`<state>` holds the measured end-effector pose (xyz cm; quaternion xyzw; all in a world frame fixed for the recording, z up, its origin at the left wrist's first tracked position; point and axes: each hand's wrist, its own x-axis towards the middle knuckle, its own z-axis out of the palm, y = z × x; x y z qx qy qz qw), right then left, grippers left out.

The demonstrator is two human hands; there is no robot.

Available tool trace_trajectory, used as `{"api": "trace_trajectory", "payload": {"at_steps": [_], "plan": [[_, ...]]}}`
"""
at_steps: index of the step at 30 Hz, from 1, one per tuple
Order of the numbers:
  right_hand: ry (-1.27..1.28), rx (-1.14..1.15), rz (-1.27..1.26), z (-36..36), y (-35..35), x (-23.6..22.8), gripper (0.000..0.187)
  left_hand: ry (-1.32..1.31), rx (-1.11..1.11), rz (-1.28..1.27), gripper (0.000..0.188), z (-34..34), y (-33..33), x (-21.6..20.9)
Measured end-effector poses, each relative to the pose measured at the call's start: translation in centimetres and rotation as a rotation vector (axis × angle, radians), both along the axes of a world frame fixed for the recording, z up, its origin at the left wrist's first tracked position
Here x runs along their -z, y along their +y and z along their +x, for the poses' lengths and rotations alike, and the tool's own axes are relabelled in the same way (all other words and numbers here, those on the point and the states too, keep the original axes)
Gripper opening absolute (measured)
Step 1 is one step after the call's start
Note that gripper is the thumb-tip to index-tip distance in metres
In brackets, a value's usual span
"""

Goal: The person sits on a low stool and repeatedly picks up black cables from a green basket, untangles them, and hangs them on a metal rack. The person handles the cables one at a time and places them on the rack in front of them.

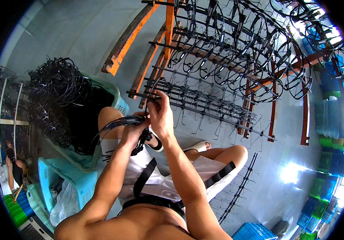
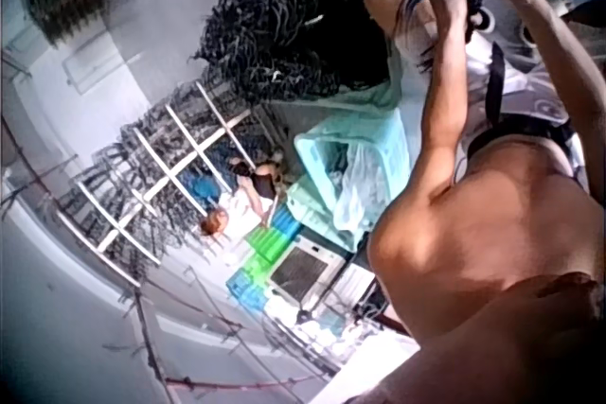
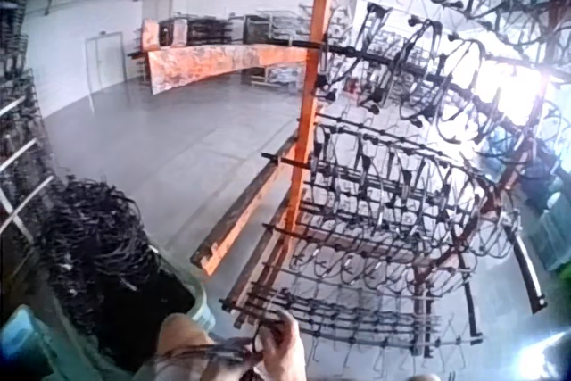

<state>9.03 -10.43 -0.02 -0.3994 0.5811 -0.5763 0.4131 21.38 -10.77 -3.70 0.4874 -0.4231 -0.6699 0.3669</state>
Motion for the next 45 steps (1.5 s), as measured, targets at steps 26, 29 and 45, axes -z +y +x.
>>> {"api": "trace_trajectory", "payload": {"at_steps": [26,29,45], "plan": [[-0.156,-0.151,0.174,-6.0,9.9,-8.3,0.021,0.814,0.379,0.235,0.057,1.4,5.1,-8.8],[0.124,-0.159,0.106,-4.5,10.2,-8.6,0.015,1.09,0.401,0.323,0.053,1.1,5.5,-7.7],[-0.361,0.202,0.208,-3.4,14.2,-3.1,0.035,0.934,0.218,0.09,0.023,2.4,7.9,-9.1]]}}
